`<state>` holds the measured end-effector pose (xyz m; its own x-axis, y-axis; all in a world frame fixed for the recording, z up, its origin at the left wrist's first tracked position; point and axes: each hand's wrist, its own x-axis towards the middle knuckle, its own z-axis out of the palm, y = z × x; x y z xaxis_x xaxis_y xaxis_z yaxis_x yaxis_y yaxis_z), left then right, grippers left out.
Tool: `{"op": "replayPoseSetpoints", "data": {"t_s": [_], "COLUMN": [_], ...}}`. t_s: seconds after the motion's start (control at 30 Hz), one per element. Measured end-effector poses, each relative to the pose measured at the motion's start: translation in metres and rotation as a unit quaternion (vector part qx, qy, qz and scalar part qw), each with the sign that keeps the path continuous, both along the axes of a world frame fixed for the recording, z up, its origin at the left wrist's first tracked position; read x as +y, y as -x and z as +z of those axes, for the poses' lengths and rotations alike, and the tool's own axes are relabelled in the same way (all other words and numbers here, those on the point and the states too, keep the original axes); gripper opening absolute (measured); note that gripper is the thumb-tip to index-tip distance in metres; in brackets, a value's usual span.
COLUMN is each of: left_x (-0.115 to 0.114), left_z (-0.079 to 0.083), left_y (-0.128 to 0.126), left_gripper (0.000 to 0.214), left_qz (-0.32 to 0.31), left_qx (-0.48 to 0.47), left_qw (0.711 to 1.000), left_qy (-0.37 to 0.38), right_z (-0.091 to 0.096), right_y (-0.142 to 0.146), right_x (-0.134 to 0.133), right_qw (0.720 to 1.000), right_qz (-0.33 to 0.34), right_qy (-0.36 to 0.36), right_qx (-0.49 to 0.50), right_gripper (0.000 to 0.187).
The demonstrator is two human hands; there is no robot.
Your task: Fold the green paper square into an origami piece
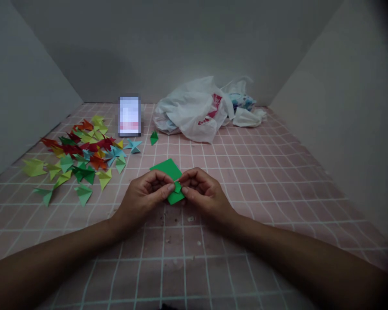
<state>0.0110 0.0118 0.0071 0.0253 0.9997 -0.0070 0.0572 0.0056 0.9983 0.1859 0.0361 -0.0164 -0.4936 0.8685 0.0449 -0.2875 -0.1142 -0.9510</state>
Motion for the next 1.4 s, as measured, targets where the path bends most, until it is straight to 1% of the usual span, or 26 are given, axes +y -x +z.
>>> {"op": "replayPoseSetpoints", "data": {"t_s": [0.27,0.47,0.87,0.97,1.07,1.23,1.4], "left_x": [-0.0015,-0.0028,-0.0036,-0.0026,-0.0016,-0.0014,-0.0016], "left_z": [0.0028,0.0022,0.0049,0.0031,0.0004,-0.0027,-0.0044], "left_y": [0.0006,0.0002,0.0016,0.0021,0.0032,0.0046,0.0054], "left_gripper": [0.011,0.008,0.004,0.004,0.005,0.013,0.010], "left_qz": [-0.002,0.000,0.002,-0.001,-0.015,-0.036,-0.042], "left_qx": [0.063,0.086,0.130,0.123,0.101,0.068,0.046], "left_qw": [0.998,0.996,0.989,0.991,0.994,0.997,0.998], "left_qy": [-0.025,-0.029,-0.064,-0.060,-0.043,-0.014,-0.025], "right_z": [-0.0004,-0.0005,-0.0027,-0.0024,-0.0029,-0.0059,-0.0066], "right_y": [0.0000,0.0006,0.0001,0.0001,0.0001,0.0001,0.0008], "right_x": [0.0002,0.0005,0.0014,0.0020,0.0025,0.0039,0.0038], "right_qw": [1.000,1.000,1.000,1.000,1.000,0.999,0.999], "right_qz": [0.001,-0.011,-0.005,-0.001,-0.016,-0.033,-0.036], "right_qy": [-0.001,-0.009,-0.010,-0.014,-0.016,-0.003,-0.004], "right_qx": [-0.005,-0.004,-0.002,-0.002,-0.005,-0.012,0.006], "right_gripper": [0.011,0.011,0.011,0.012,0.009,0.007,0.005]}}
